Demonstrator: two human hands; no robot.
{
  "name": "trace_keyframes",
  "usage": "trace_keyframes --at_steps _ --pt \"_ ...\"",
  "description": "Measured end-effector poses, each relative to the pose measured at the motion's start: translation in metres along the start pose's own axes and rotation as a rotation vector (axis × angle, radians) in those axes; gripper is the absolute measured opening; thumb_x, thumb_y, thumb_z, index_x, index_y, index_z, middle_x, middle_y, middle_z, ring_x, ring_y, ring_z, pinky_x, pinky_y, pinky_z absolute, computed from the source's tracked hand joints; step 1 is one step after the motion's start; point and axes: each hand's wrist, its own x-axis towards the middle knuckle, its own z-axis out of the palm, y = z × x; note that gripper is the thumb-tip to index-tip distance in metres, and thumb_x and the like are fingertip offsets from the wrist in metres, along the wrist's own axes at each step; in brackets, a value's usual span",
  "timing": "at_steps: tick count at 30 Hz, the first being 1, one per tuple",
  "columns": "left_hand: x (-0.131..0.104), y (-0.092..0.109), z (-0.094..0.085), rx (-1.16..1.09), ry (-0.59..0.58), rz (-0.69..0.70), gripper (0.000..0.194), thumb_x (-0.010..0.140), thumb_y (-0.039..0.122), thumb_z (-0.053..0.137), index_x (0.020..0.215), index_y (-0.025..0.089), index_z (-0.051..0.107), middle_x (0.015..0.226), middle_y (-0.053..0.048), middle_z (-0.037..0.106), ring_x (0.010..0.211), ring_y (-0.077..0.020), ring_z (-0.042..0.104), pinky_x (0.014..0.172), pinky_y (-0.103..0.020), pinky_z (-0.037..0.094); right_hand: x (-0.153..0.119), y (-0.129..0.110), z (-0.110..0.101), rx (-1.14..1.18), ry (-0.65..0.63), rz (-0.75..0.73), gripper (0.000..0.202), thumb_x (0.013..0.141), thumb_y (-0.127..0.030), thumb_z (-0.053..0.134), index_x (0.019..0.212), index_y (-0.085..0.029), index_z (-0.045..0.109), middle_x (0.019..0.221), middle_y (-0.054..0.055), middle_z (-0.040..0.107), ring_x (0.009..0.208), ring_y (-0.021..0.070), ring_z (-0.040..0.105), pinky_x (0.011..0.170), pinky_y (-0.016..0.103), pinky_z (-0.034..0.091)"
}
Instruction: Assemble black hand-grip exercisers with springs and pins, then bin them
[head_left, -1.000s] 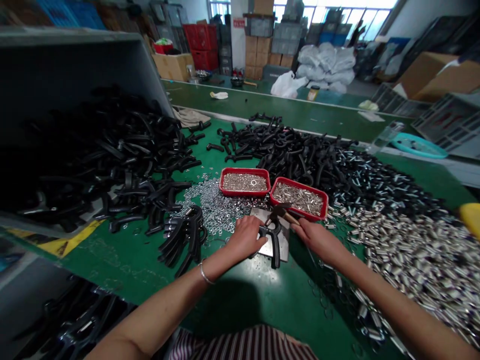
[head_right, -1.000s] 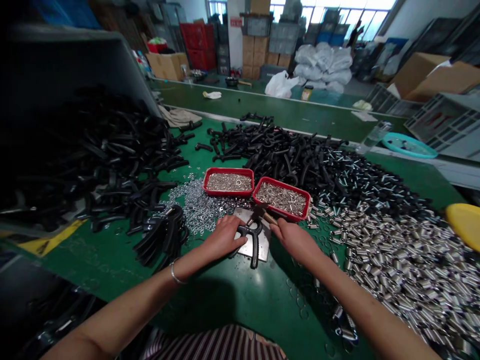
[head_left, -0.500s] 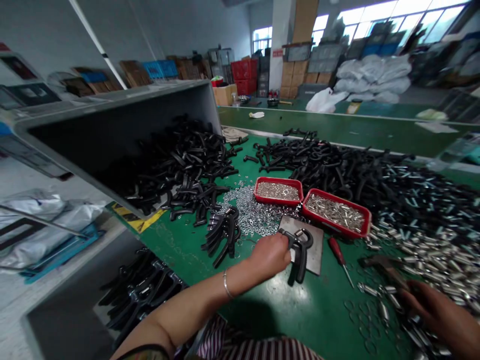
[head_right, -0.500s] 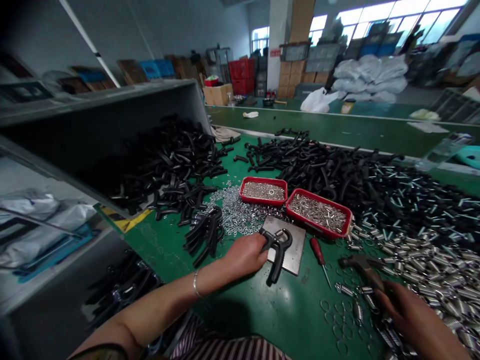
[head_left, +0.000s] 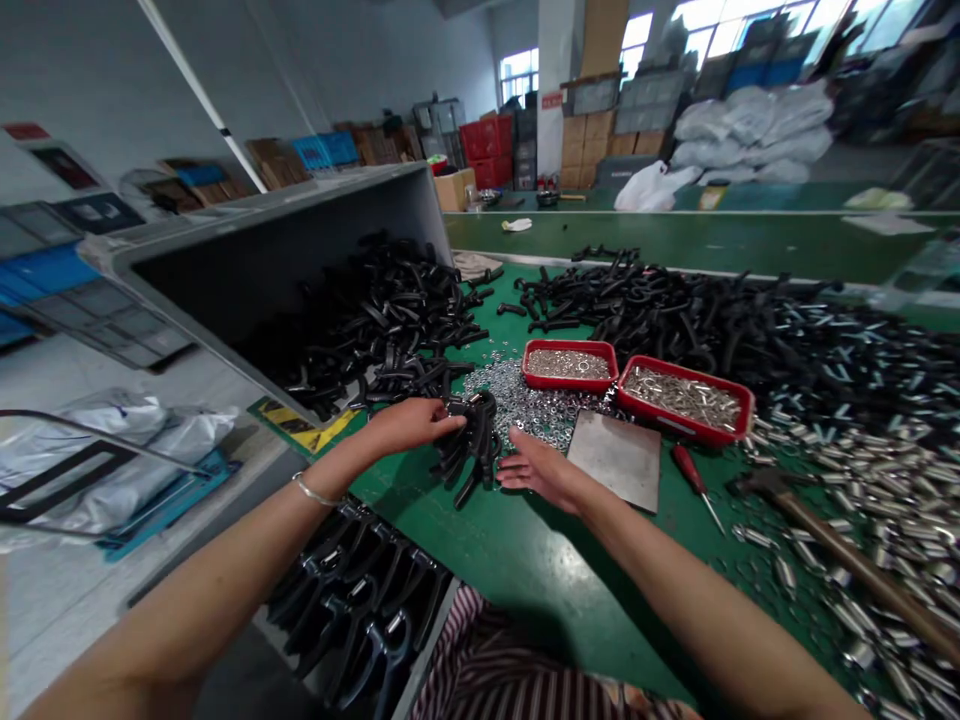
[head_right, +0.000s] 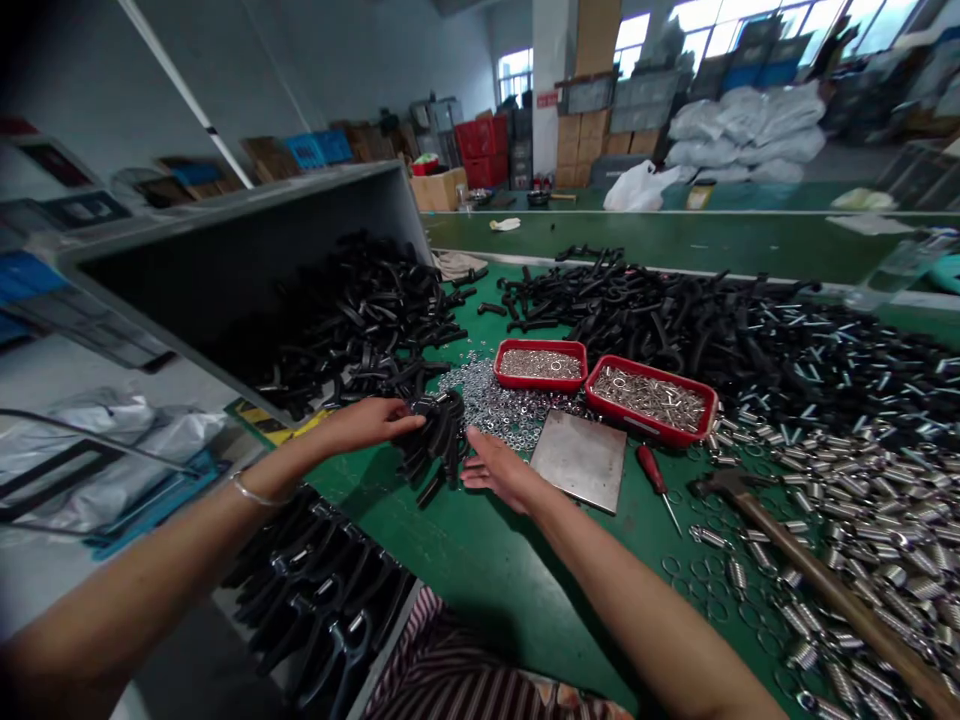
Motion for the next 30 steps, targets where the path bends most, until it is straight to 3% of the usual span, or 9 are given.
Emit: trace_keyframes --at_steps 2,6,9,15,19,22,27,30 --pt "0.003 -0.005 -0.002 -0.093 -0.109 -0.066 0.079 0.081 0.084 0.031 0.082 0.015 0.069 0.082 -0.014 0.073 0.078 -0.028 0.068 0.072 -0.034 0.049 0.019 0.001 0.008 -0.02 -0.014 0.07 0.052 0.086 -0.071 0.055 0.096 -0.021 0.059 0.076 0.003 0.064 0.069 0.0165 0.064 0.082 0.039 0.055" --pt "0.023 -0.016 0.002 -0.508 -0.546 -0.15 0.093 0.074 0.094 0.023 0.084 0.014 0.071 0.09 -0.018 0.075 0.084 -0.029 0.07 0.076 -0.037 0.055 0.031 -0.004 0.017 -0.048 -0.048 0.164 0.06 0.083 -0.08 0.048 0.093 -0.022 0.059 0.071 0.0 0.062 0.066 0.0163 0.061 0.081 0.04 0.053" --pt "0.038 -0.024 0.012 -0.65 -0.69 -0.122 0.095 0.072 0.095 0.026 0.086 0.013 0.071 0.094 -0.019 0.075 0.09 -0.0297 0.07 0.08 -0.038 0.056 0.032 -0.008 0.021 -0.034 -0.048 0.18 0.063 0.082 -0.083 0.046 0.096 -0.023 0.058 0.074 0.001 0.063 0.068 0.0169 0.062 0.081 0.04 0.053" --pt "0.04 -0.036 0.015 -0.758 -0.743 -0.126 0.091 0.074 0.093 0.027 0.086 0.014 0.071 0.099 -0.017 0.074 0.091 -0.0297 0.069 0.081 -0.039 0.057 0.029 -0.001 0.024 -0.016 -0.003 0.138 0.055 0.082 -0.074 0.058 0.098 -0.022 0.06 0.083 0.001 0.064 0.072 0.0158 0.061 0.084 0.039 0.05" --pt "0.033 -0.037 0.011 -0.804 -0.713 -0.164 0.083 0.08 0.087 0.031 0.096 0.017 0.072 0.1 -0.015 0.074 0.097 -0.0309 0.068 0.077 -0.039 0.058 0.026 -0.001 0.021 -0.014 -0.12 0.122 0.043 0.08 -0.058 0.073 0.093 -0.018 0.065 0.089 0.004 0.068 0.082 0.016 0.063 0.089 0.035 0.047" --pt "0.029 -0.031 0.008 -0.778 -0.711 -0.201 0.073 0.081 0.081 0.041 0.099 0.018 0.073 0.098 -0.014 0.075 0.099 -0.0326 0.069 0.076 -0.039 0.057 0.025 -0.008 0.023 -0.002 -0.183 0.231 0.052 0.084 -0.066 0.062 0.094 -0.016 0.068 0.088 0.007 0.07 0.079 0.0175 0.064 0.088 0.037 0.048" --pt "0.011 -0.023 0.002 -0.881 -0.681 -0.148 0.066 0.085 0.075 0.042 0.103 0.02 0.074 0.099 -0.011 0.076 0.098 -0.0304 0.069 0.08 -0.04 0.056 0.012 -0.007 0.05 -0.037 -0.033 0.151 0.04 0.084 -0.056 0.069 0.094 -0.018 0.067 0.096 0.007 0.072 0.086 0.0184 0.065 0.088 0.038 0.049" --pt "-0.003 -0.027 0.0 -0.877 -0.69 -0.09 0.062 0.086 0.074 0.045 0.109 0.023 0.073 0.111 -0.007 0.075 0.103 -0.0282 0.068 0.082 -0.038 0.055 -0.005 0.006 0.068 0.033 -0.048 0.137 0.04 0.082 -0.054 0.073 0.1 -0.019 0.067 0.108 0.007 0.071 0.094 0.0187 0.064 0.092 0.038 0.048"
